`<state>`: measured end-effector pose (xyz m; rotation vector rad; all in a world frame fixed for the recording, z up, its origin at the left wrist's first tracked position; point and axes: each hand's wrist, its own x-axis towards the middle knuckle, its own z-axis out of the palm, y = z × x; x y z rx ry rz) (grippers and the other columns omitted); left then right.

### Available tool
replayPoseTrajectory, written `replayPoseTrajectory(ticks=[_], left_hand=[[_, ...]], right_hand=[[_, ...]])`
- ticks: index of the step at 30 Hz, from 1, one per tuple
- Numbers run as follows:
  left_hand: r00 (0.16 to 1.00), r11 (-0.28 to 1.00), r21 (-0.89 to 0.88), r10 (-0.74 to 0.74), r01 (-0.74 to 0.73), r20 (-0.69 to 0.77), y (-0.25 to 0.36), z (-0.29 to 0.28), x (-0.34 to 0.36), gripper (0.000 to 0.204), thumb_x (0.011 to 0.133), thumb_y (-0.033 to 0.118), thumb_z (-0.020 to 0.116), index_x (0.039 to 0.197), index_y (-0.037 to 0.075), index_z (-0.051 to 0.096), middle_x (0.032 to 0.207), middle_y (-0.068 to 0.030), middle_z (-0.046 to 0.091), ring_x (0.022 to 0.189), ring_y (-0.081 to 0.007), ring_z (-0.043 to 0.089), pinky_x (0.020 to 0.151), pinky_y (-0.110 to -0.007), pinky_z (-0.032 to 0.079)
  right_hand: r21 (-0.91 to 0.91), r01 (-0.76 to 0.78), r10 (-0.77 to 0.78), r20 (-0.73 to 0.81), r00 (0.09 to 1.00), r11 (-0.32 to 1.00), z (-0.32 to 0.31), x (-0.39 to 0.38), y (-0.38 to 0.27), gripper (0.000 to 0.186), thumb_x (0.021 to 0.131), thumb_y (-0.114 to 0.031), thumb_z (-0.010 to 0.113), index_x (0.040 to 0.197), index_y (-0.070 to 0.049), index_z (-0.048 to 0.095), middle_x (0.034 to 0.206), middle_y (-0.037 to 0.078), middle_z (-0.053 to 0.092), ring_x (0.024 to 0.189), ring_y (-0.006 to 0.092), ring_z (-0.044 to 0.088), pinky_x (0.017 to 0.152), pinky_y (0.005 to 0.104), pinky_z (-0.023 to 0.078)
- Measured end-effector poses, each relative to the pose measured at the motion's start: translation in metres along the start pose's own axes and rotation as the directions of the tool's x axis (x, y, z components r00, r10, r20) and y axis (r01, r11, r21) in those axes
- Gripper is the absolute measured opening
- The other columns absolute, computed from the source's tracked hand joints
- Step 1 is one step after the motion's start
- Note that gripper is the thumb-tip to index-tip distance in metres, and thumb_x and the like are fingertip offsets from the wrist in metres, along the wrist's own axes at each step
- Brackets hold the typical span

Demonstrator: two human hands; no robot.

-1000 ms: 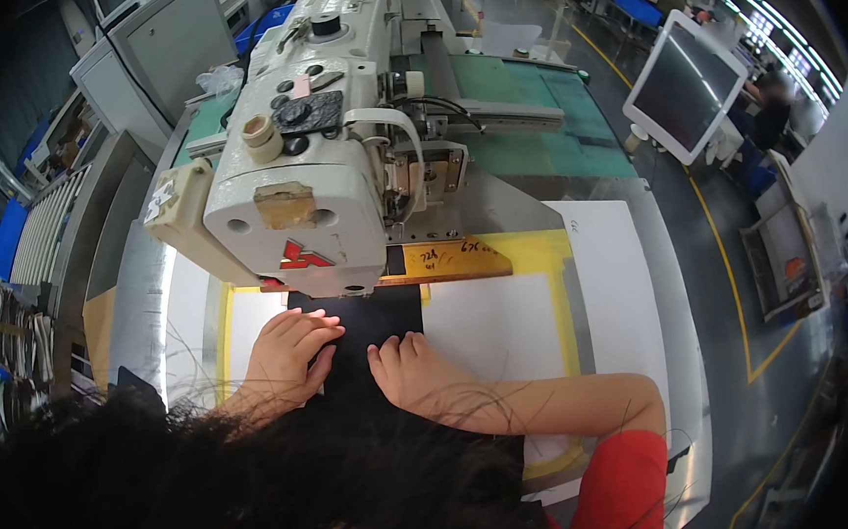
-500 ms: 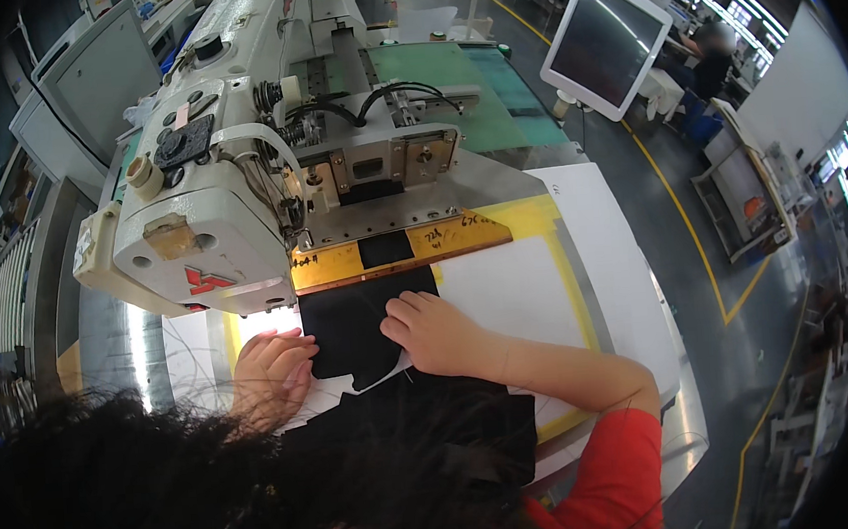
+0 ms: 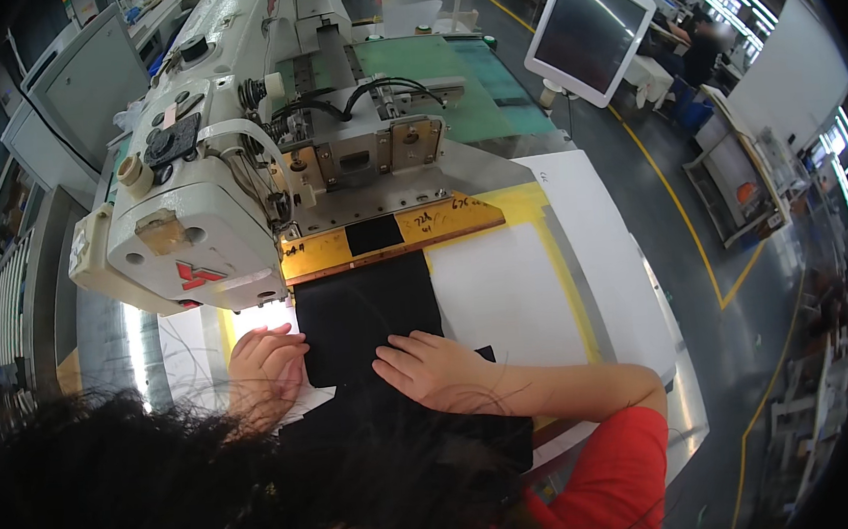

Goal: Operating an industrial sewing machine to stitch black material components together.

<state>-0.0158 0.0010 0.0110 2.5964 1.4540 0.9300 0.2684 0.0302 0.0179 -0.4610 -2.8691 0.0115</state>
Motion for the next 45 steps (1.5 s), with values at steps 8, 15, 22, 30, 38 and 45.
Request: replayPoseTrajectory(ticks=[8,15,22,30,38,45], left_hand=[[0.996,0.999,-0.022,0.036,-0.037,-0.076,-0.007,0.002,-0.002,0.022,0.074,0.001,0.067,0.094,0.009,0.066,0.102,-0.0035,0.068,0.104,-0.0244,0.065,0.094,-0.041,0.047],[0.999,0.991,-0.132,0.039,-0.036,0.021,-0.049,0.032,-0.026,0.021,0.076,0.0,0.063,0.095,0.007,0.065,0.103,-0.0081,0.067,0.107,-0.0295,0.063,0.098,-0.044,0.044],[1.0,0.999,-0.04,0.019,-0.018,0.024,-0.008,0.013,-0.005,0.017,0.082,0.001,0.059,0.098,0.003,0.063,0.105,-0.0124,0.065,0.111,-0.036,0.06,0.099,-0.046,0.042],[0.998,1.0,0.016,0.016,-0.017,0.065,-0.01,0.012,-0.013,0.015,0.086,0.006,0.057,0.098,0.001,0.062,0.106,-0.0139,0.065,0.112,-0.0376,0.059,0.099,-0.047,0.042],[0.997,0.998,-0.022,0.06,-0.059,0.058,-0.01,0.011,-0.006,0.018,0.081,0.004,0.057,0.098,0.002,0.063,0.105,-0.0132,0.065,0.11,-0.0366,0.06,0.098,-0.047,0.042],[0.995,0.993,-0.066,0.095,-0.095,-0.009,-0.013,0.008,0.008,0.021,0.072,0.0,0.064,0.092,0.006,0.064,0.1,-0.0076,0.067,0.108,-0.0299,0.064,0.094,-0.043,0.047]], right_hand=[[0.35,-0.424,0.442,0.03,0.896,0.835,-0.067,-0.029,-0.012,0.041,0.081,-0.005,0.058,0.123,-0.006,0.061,0.118,0.012,0.065,0.109,0.0271,0.063,0.092,0.0388,0.05],[0.488,-0.796,0.899,-0.41,0.152,0.357,-0.147,-0.179,0.048,0.024,0.093,-0.018,0.059,0.104,0.003,0.064,0.084,0.014,0.066,0.076,0.0197,0.061,0.074,0.0301,0.047],[-0.073,-0.974,0.595,-0.8,-0.072,-0.215,-0.212,-0.355,0.059,0.023,0.092,-0.013,0.053,0.109,-0.01,0.069,0.107,0.016,0.068,0.098,0.037,0.064,0.084,0.0435,0.05],[0.042,-0.984,0.751,-0.641,-0.158,-0.172,-0.098,-0.426,0.002,0.023,0.089,-0.009,0.055,0.106,-0.01,0.071,0.105,0.015,0.069,0.098,0.0371,0.064,0.085,0.044,0.051],[0.272,-0.882,0.922,0.061,-0.383,-0.385,0.085,-0.438,-0.086,0.023,0.077,-0.01,0.06,0.095,-0.008,0.075,0.096,0.015,0.072,0.092,0.0315,0.069,0.085,0.04,0.053],[0.536,-0.843,0.693,-0.59,-0.415,-0.049,-0.018,-0.441,-0.001,0.023,0.086,0.004,0.049,0.097,0.0,0.068,0.085,0.009,0.069,0.082,0.0154,0.066,0.077,0.0282,0.051]])
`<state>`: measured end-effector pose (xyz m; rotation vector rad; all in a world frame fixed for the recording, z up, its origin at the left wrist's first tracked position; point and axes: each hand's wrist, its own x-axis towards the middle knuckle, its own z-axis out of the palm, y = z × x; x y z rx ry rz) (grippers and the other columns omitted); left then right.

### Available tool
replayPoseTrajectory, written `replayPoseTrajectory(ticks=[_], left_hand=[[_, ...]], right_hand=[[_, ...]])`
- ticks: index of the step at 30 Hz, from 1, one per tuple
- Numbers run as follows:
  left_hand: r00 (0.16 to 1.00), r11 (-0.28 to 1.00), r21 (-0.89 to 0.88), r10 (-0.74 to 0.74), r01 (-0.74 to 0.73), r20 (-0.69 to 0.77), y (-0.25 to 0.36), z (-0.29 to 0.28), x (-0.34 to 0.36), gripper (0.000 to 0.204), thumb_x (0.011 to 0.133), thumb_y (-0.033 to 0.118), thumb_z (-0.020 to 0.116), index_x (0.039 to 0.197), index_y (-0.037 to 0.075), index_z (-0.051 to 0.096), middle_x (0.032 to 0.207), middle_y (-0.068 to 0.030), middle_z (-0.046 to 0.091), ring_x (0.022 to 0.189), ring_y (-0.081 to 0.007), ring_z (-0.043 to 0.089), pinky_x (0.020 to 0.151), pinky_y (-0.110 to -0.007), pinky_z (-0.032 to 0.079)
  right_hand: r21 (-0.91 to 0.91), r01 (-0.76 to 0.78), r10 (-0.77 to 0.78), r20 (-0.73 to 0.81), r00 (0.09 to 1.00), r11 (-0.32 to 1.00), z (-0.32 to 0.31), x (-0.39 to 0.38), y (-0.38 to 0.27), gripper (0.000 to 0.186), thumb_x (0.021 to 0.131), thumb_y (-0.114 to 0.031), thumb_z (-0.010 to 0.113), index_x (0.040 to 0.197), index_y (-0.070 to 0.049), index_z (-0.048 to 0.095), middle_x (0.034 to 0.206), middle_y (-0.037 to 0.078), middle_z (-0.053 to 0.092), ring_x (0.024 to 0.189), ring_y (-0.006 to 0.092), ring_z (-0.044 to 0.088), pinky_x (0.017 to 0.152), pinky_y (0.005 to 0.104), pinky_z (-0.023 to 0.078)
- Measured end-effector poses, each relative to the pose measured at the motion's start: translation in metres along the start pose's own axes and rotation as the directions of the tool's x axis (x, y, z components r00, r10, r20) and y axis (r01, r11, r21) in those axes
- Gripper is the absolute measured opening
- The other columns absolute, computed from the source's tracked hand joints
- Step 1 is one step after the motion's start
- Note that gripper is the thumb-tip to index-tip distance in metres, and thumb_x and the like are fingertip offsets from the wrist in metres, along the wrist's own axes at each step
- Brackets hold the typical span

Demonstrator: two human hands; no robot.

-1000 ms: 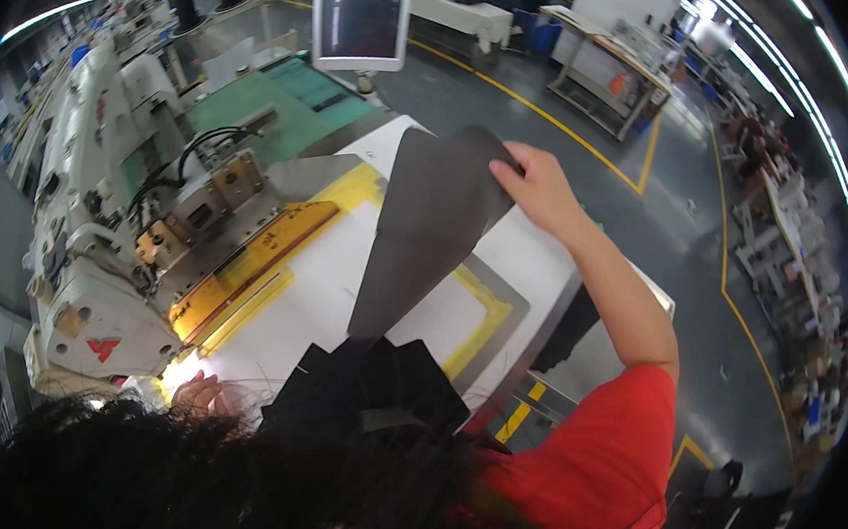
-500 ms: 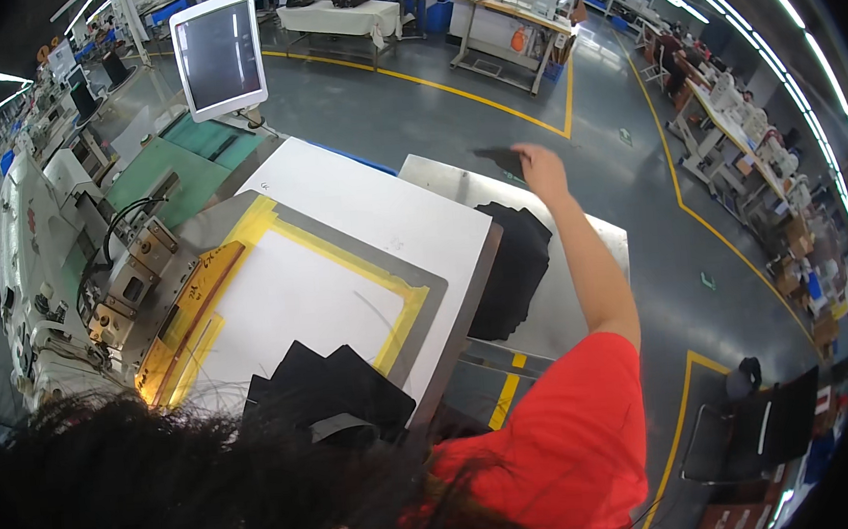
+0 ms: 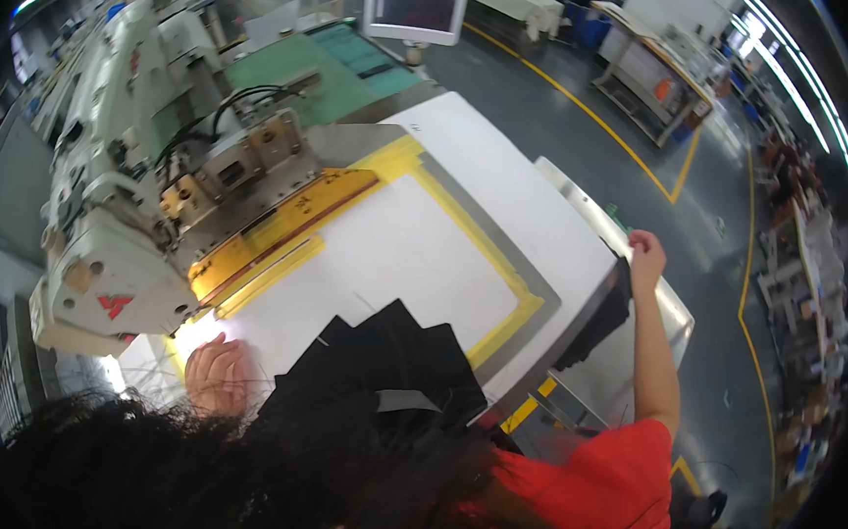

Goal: Operating an industrial sewing machine to stitch black material components together.

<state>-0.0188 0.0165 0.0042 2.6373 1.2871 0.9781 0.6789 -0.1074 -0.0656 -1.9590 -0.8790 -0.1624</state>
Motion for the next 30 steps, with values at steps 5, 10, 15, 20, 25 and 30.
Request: replayPoseTrajectory(ticks=[5,10,15,20,25,30], left_hand=[[1.0,1.0,-0.015,-0.004,0.005,0.023,0.007,-0.009,-0.014,0.02,0.077,0.006,0.068,0.096,0.006,0.064,0.105,-0.006,0.066,0.108,-0.0279,0.064,0.093,-0.042,0.049],[0.996,0.996,0.027,0.09,-0.09,0.003,0.013,-0.024,-0.032,0.02,0.083,0.011,0.067,0.102,0.008,0.063,0.111,-0.0059,0.064,0.108,-0.025,0.063,0.087,-0.038,0.051],[0.876,0.749,0.46,-0.365,0.478,-0.315,0.004,-0.122,-0.104,0.014,0.081,0.012,0.069,0.094,0.009,0.066,0.095,-0.0072,0.065,0.082,-0.0266,0.065,0.071,-0.038,0.052],[0.21,0.12,0.209,-0.845,0.971,-0.492,-0.012,-0.191,-0.237,0.036,0.079,0.029,0.077,0.101,0.005,0.062,0.098,-0.0087,0.062,0.077,-0.0217,0.064,0.073,-0.035,0.051],[0.185,0.201,-0.032,-0.947,0.979,-0.264,-0.024,-0.2,-0.276,0.028,0.078,0.022,0.08,0.088,0.002,0.063,0.08,-0.0039,0.062,0.074,-0.0146,0.06,0.07,-0.03,0.048],[0.241,0.262,-0.037,-0.929,0.964,-0.281,-0.027,-0.199,-0.274,0.02,0.084,0.018,0.075,0.085,0.002,0.063,0.073,-0.0026,0.061,0.07,-0.0124,0.056,0.067,-0.028,0.047]], right_hand=[[0.379,0.364,-0.483,0.288,0.827,0.851,0.098,-0.026,-0.221,0.019,0.085,0.008,0.047,0.089,0.002,0.065,0.086,0.01,0.067,0.082,0.0187,0.064,0.077,0.0308,0.05],[0.888,0.244,-0.92,0.389,0.049,0.389,0.201,-0.141,-0.299,0.022,0.073,0.008,0.054,0.083,-0.006,0.067,0.082,0.01,0.067,0.077,0.0288,0.065,0.072,0.0349,0.051],[0.946,0.175,-0.89,0.317,-0.328,0.272,0.234,-0.21,-0.378,0.019,0.071,0.002,0.06,0.082,-0.01,0.068,0.083,0.006,0.068,0.075,0.0275,0.065,0.069,0.0378,0.052],[0.98,0.163,-0.945,0.157,-0.287,0.113,0.247,-0.226,-0.403,0.018,0.071,0.002,0.059,0.082,-0.01,0.068,0.082,0.006,0.067,0.074,0.0276,0.064,0.069,0.0372,0.052],[0.951,0.176,-0.922,0.293,-0.252,0.254,0.243,-0.218,-0.401,0.018,0.073,0.003,0.057,0.082,-0.008,0.068,0.081,0.008,0.066,0.074,0.0279,0.064,0.068,0.0362,0.051],[0.951,0.184,-0.929,0.289,-0.23,0.25,0.24,-0.219,-0.401,0.017,0.075,0.003,0.056,0.082,-0.007,0.068,0.081,0.009,0.066,0.074,0.0286,0.064,0.068,0.0362,0.051]])
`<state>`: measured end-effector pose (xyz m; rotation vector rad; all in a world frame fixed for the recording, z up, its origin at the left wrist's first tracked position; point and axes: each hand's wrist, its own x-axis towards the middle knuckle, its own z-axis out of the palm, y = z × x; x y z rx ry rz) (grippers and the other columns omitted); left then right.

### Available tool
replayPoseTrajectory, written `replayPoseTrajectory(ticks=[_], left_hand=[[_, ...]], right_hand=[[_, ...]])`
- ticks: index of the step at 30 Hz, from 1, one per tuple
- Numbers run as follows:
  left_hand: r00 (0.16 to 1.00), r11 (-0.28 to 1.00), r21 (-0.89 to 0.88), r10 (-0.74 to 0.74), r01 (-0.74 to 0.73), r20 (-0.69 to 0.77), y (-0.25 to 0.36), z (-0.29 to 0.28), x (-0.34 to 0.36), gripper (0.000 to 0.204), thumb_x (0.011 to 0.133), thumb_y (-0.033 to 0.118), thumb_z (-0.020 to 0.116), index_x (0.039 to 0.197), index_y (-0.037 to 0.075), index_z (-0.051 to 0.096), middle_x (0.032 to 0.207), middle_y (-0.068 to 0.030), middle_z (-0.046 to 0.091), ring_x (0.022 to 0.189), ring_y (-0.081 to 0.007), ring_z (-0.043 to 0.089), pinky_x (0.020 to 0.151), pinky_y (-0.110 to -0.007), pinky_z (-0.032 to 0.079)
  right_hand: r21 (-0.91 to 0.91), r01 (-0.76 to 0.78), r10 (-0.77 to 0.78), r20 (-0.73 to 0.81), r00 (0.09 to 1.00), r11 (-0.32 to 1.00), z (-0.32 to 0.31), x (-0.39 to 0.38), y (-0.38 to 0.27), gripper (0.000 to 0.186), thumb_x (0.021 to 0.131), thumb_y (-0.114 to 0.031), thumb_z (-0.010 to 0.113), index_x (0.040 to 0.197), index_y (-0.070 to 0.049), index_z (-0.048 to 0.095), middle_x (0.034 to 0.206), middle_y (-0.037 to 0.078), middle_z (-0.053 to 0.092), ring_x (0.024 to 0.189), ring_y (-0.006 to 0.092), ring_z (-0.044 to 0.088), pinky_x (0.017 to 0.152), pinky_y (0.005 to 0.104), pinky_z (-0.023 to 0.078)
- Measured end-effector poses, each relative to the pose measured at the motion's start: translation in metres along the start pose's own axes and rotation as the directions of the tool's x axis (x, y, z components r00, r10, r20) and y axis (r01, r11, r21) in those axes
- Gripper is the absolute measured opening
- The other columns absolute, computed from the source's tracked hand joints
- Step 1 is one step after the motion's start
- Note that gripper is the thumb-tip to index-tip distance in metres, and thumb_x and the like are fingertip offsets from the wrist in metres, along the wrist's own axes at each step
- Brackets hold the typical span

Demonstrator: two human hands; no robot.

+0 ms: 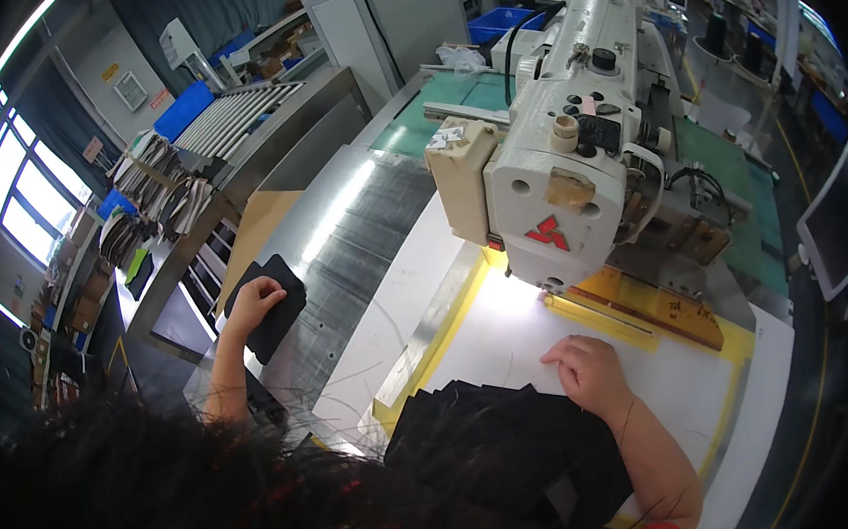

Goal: Operating an industrial sewing machine to stitch black material components together.

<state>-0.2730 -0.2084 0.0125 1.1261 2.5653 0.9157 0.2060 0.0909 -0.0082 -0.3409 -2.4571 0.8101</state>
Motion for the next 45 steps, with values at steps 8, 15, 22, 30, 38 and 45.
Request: replayPoseTrajectory(ticks=[8,15,22,30,38,45], left_hand=[[0.997,0.936,-0.351,-0.036,0.011,-0.066,0.078,0.003,-0.007,0.018,0.093,0.019,0.065,0.087,0.003,0.061,0.073,0.0022,0.056,0.069,-0.0064,0.052,0.063,-0.024,0.043],[0.881,0.913,-0.369,0.313,-0.176,0.355,0.182,0.12,0.007,0.022,0.09,0.022,0.068,0.092,0.003,0.059,0.076,-0.0028,0.058,0.074,-0.0128,0.058,0.068,-0.028,0.047],[0.595,0.804,-0.062,0.487,-0.591,0.639,0.224,0.126,0.059,0.032,0.074,0.021,0.082,0.097,0.007,0.065,0.093,-0.0073,0.064,0.087,-0.0219,0.064,0.079,-0.033,0.051],[0.25,0.743,-0.668,0.655,-0.043,0.713,0.216,0.15,0.055,0.023,0.089,0.003,0.069,0.109,0.003,0.057,0.099,-0.001,0.058,0.09,-0.0081,0.054,0.081,-0.026,0.047],[0.653,0.829,-0.436,0.55,-0.351,0.521,0.23,0.181,0.065,0.034,0.079,0.012,0.077,0.108,0.0,0.064,0.098,-0.0119,0.069,0.089,-0.0207,0.065,0.082,-0.034,0.051],[0.676,0.681,-0.085,0.732,-0.727,0.078,0.23,0.217,0.072,0.035,0.076,0.018,0.077,0.102,-0.001,0.064,0.088,-0.0189,0.068,0.082,-0.04,0.064,0.072,-0.045,0.051]], right_hand=[[-0.009,-0.017,0.018,0.022,1.0,1.0,-0.001,0.0,0.001,0.017,0.075,0.001,0.056,0.084,-0.008,0.068,0.081,0.009,0.066,0.075,0.0294,0.063,0.069,0.0374,0.051],[-0.006,-0.034,0.034,0.064,0.997,0.999,-0.001,0.0,-0.001,0.019,0.077,0.0,0.055,0.086,-0.009,0.069,0.083,0.007,0.065,0.078,0.0282,0.064,0.071,0.0375,0.051],[-0.064,-0.003,0.009,0.086,0.996,0.998,0.0,-0.001,0.0,0.02,0.078,-0.003,0.059,0.094,-0.01,0.07,0.092,0.004,0.067,0.083,0.0253,0.064,0.075,0.0368,0.052],[-0.471,0.655,-0.667,0.173,0.725,0.59,0.02,0.067,-0.032,0.034,0.084,-0.011,0.057,0.118,-0.01,0.063,0.122,0.006,0.064,0.119,0.0227,0.058,0.098,0.037,0.048],[-0.368,0.511,-0.502,0.128,0.855,0.776,0.054,0.07,0.007,0.029,0.083,-0.011,0.059,0.11,-0.002,0.064,0.119,0.012,0.064,0.114,0.0257,0.061,0.093,0.0372,0.052],[-0.535,0.38,-0.321,0.205,0.925,0.755,0.058,0.058,0.032,0.03,0.088,-0.014,0.054,0.113,0.002,0.061,0.121,0.014,0.064,0.117,0.0283,0.06,0.093,0.0369,0.051]])
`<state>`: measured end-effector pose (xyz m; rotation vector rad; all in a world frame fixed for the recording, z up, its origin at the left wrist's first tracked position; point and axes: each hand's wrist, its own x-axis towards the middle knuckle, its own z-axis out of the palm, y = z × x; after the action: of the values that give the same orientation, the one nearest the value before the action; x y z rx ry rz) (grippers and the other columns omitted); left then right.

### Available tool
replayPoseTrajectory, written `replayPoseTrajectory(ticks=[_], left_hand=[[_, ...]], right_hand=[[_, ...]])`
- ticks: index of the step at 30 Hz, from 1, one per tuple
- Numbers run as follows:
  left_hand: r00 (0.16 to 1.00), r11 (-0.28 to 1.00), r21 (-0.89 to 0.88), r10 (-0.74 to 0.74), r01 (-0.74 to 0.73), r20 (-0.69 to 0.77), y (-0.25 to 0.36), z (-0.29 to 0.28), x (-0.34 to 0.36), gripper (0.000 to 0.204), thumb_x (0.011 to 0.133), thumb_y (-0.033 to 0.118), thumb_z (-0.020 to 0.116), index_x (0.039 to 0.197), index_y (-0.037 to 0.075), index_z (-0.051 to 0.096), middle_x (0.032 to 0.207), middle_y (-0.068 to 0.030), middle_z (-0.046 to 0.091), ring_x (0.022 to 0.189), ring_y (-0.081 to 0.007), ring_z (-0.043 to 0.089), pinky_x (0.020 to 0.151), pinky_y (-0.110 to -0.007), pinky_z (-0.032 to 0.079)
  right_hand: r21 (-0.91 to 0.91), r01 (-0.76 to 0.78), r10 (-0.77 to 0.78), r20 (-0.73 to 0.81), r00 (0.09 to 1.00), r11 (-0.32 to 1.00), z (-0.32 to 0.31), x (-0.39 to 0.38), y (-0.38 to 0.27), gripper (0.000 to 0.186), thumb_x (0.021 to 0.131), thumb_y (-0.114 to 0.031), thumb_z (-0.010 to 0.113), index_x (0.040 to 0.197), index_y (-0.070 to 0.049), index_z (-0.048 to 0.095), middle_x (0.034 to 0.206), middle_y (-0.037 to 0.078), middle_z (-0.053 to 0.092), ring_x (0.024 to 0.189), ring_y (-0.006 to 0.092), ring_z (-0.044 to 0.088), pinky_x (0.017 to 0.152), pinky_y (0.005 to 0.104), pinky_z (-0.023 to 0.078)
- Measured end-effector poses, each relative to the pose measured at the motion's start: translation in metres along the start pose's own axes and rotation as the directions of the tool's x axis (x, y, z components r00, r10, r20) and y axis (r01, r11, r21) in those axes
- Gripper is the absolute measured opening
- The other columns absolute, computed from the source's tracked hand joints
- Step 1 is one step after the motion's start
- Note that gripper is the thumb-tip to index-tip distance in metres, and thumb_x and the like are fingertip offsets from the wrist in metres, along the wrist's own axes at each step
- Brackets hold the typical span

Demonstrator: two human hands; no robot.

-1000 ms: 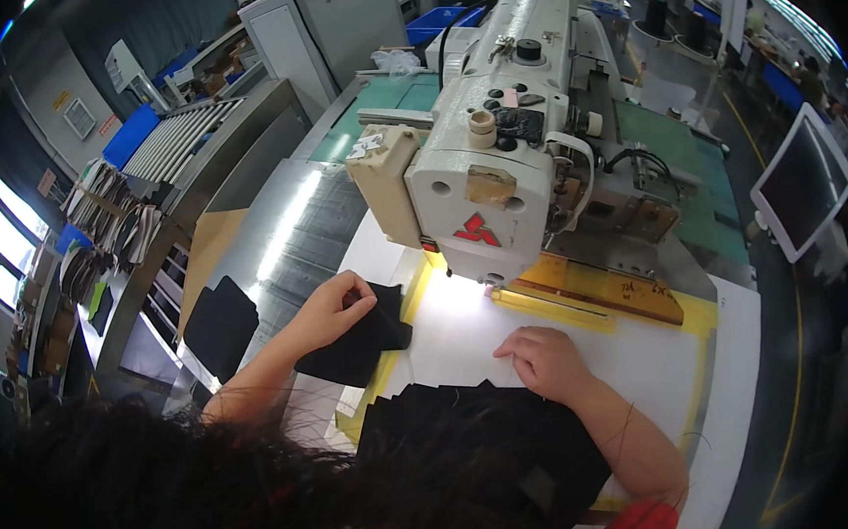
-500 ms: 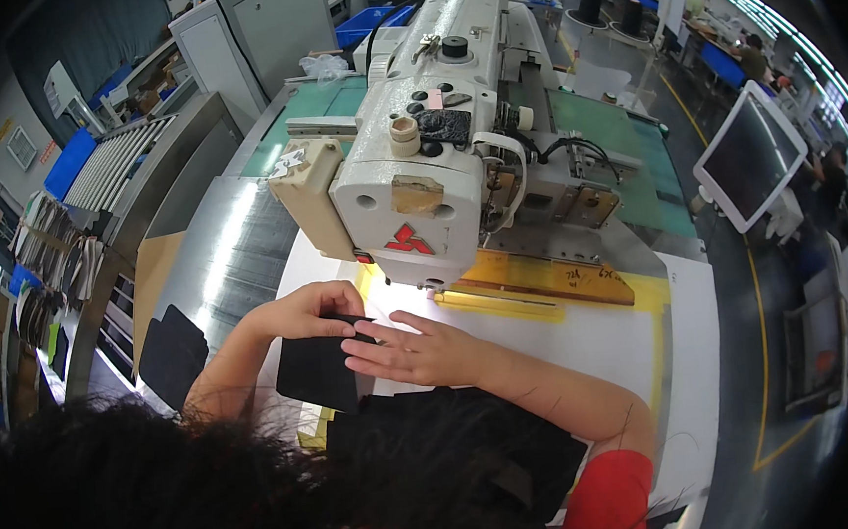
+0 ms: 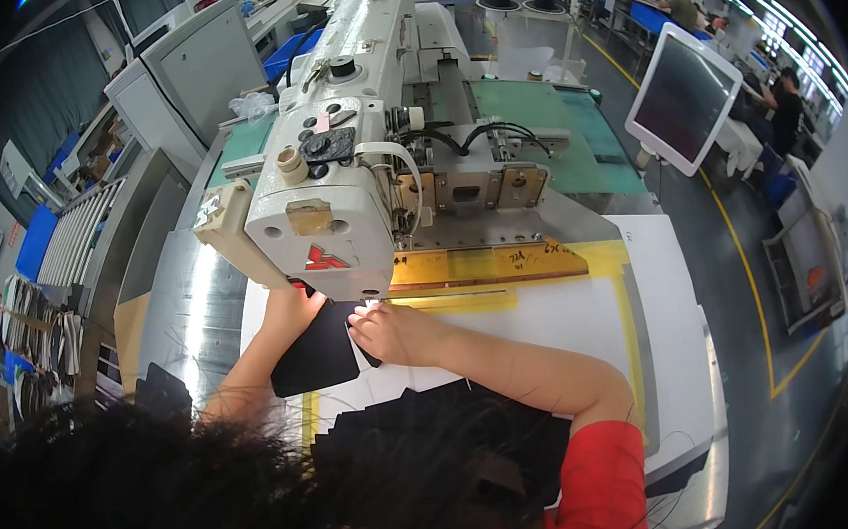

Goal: Operating an industrial sewing machine to stitch black material components together.

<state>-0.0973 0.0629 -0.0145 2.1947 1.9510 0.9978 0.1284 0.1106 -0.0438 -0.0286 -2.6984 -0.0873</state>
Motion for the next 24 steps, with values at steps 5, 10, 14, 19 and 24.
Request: replayPoseTrajectory(ticks=[5,10,14,19,24], left_hand=[[0.996,0.997,-0.008,0.072,-0.072,0.057,0.038,-0.028,-0.023,0.02,0.078,0.011,0.073,0.096,0.007,0.066,0.097,-0.0121,0.065,0.096,-0.0339,0.062,0.081,-0.043,0.049],[0.865,0.91,-0.141,0.414,-0.389,0.283,0.085,-0.016,-0.047,0.027,0.081,0.017,0.073,0.106,0.012,0.065,0.112,-0.0064,0.062,0.121,-0.029,0.055,0.098,-0.042,0.046],[0.808,0.865,-0.087,0.495,-0.495,0.32,0.122,0.014,-0.03,0.046,0.088,0.034,0.067,0.127,0.012,0.059,0.137,-0.0122,0.053,0.131,-0.0319,0.048,0.108,-0.045,0.038],[0.833,0.886,0.091,0.388,-0.455,0.394,0.127,0.038,-0.015,0.064,0.091,0.048,0.058,0.14,0.008,0.049,0.146,-0.0164,0.045,0.133,-0.0336,0.045,0.111,-0.046,0.035],[0.87,0.904,0.146,0.326,-0.401,0.37,0.132,0.044,-0.008,0.068,0.09,0.051,0.058,0.14,0.006,0.048,0.147,-0.0169,0.044,0.134,-0.033,0.044,0.112,-0.045,0.033]], right_hand=[[-0.291,-0.092,0.072,-0.078,0.994,0.952,-0.054,-0.062,0.015,0.027,0.085,-0.017,0.057,0.105,-0.001,0.065,0.117,0.011,0.063,0.109,0.0265,0.06,0.088,0.0345,0.05],[-0.322,-0.366,0.354,-0.097,0.93,0.873,-0.092,-0.11,0.013,0.024,0.081,-0.014,0.06,0.101,-0.003,0.067,0.099,0.006,0.059,0.095,0.0231,0.056,0.073,0.032,0.045],[-0.241,-0.567,0.562,-0.097,0.822,0.788,-0.1,-0.117,0.004,0.028,0.08,-0.01,0.06,0.107,-0.003,0.067,0.095,0.006,0.057,0.094,0.0246,0.056,0.077,0.0356,0.046],[-0.063,-0.59,0.587,-0.053,0.808,0.805,-0.105,-0.127,-0.014,0.033,0.082,-0.009,0.058,0.114,-0.001,0.065,0.118,0.011,0.061,0.114,0.0276,0.055,0.093,0.0384,0.046],[-0.114,-0.615,0.622,0.034,0.783,0.78,-0.094,-0.11,-0.029,0.05,0.091,-0.029,0.059,0.132,0.0,0.053,0.139,0.016,0.05,0.131,0.0307,0.045,0.11,0.0489,0.031]])
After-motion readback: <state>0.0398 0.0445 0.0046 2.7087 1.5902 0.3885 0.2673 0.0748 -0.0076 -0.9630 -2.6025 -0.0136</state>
